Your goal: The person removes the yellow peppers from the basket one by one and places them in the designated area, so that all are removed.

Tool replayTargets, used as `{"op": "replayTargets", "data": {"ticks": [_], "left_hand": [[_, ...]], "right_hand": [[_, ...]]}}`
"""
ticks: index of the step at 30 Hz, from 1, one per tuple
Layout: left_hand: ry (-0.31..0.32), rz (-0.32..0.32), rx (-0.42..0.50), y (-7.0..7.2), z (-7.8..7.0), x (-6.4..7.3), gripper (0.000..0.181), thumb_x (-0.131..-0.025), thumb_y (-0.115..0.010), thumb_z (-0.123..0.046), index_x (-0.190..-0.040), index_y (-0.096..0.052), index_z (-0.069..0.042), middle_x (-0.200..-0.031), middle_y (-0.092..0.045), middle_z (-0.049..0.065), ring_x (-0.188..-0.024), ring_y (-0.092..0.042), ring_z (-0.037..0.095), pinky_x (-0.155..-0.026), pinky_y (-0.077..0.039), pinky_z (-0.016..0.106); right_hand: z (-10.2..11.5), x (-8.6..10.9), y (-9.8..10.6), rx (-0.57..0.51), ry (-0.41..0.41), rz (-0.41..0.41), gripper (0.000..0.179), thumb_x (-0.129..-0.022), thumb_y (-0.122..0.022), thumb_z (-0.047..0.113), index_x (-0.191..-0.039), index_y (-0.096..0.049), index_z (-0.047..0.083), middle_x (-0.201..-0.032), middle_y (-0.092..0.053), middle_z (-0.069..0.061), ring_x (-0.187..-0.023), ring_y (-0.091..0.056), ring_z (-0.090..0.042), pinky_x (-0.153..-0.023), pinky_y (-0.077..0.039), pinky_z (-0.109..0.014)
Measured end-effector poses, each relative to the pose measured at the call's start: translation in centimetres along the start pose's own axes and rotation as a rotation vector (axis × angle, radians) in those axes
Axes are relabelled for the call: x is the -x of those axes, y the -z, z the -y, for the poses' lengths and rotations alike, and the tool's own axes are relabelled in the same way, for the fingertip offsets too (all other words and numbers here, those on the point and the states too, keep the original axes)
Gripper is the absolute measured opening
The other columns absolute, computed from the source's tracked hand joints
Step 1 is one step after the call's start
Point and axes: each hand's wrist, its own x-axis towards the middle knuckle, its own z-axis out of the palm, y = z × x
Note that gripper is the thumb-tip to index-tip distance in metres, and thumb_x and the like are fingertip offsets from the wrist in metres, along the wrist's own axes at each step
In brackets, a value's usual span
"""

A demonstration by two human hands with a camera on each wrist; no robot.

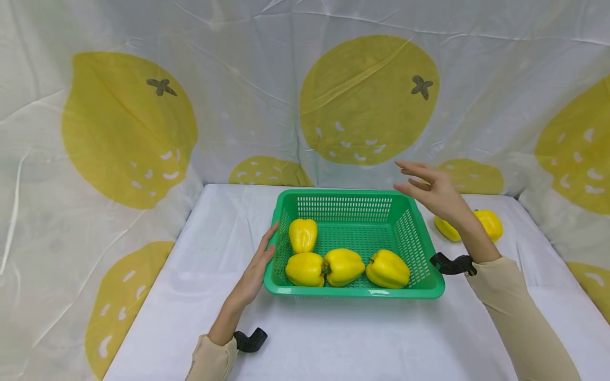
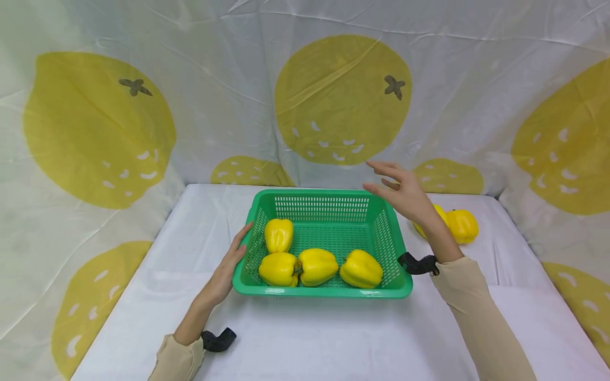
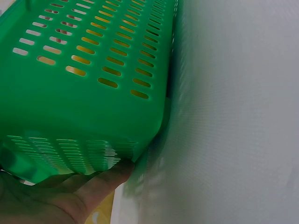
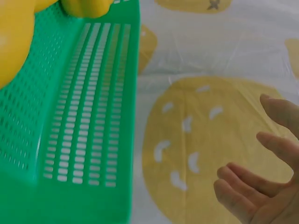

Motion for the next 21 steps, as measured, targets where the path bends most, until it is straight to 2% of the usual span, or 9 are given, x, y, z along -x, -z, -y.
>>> {"op": "replayTargets", "data": {"ticks": [7,14,21], "left_hand": [[0.005,0.0,0.01,0.0,0.1,0.1,0.052,-0.115,-0.023,-0.04,-0.165,-0.012,-0.04,-0.176,-0.004,-0.004,-0.162,-0.001,0.027,-0.127,-0.001,0.067],[0.005,0.005,0.016,-0.1,0.1,0.1,0.052,-0.115,-0.023,-0.039,-0.165,-0.012,-0.04,-0.176,-0.004,-0.003,-0.162,-0.002,0.027,-0.127,-0.002,0.067],[0.002,0.001,0.006,0.0,0.0,0.0,0.052,-0.115,-0.023,-0.039,-0.165,-0.012,-0.039,-0.176,-0.004,-0.003,-0.162,-0.002,0.027,-0.127,-0.002,0.066]], "right_hand": [[1.7,-1.9,-2.7,-0.076,0.053,0.093,0.057,-0.101,-0.069,0.021,-0.154,-0.05,0.023,-0.156,-0.047,-0.006,-0.146,-0.043,-0.028,-0.122,-0.036,-0.053],[3.1,-3.4,-4.9,-0.062,0.096,0.187,0.058,-0.101,-0.069,0.023,-0.155,-0.049,0.022,-0.164,-0.042,-0.005,-0.15,-0.04,-0.029,-0.124,-0.035,-0.052],[3.9,-4.6,-7.7,-0.083,0.138,0.278,0.058,-0.101,-0.069,0.021,-0.156,-0.048,0.019,-0.165,-0.04,-0.006,-0.15,-0.042,-0.031,-0.124,-0.035,-0.052]]}}
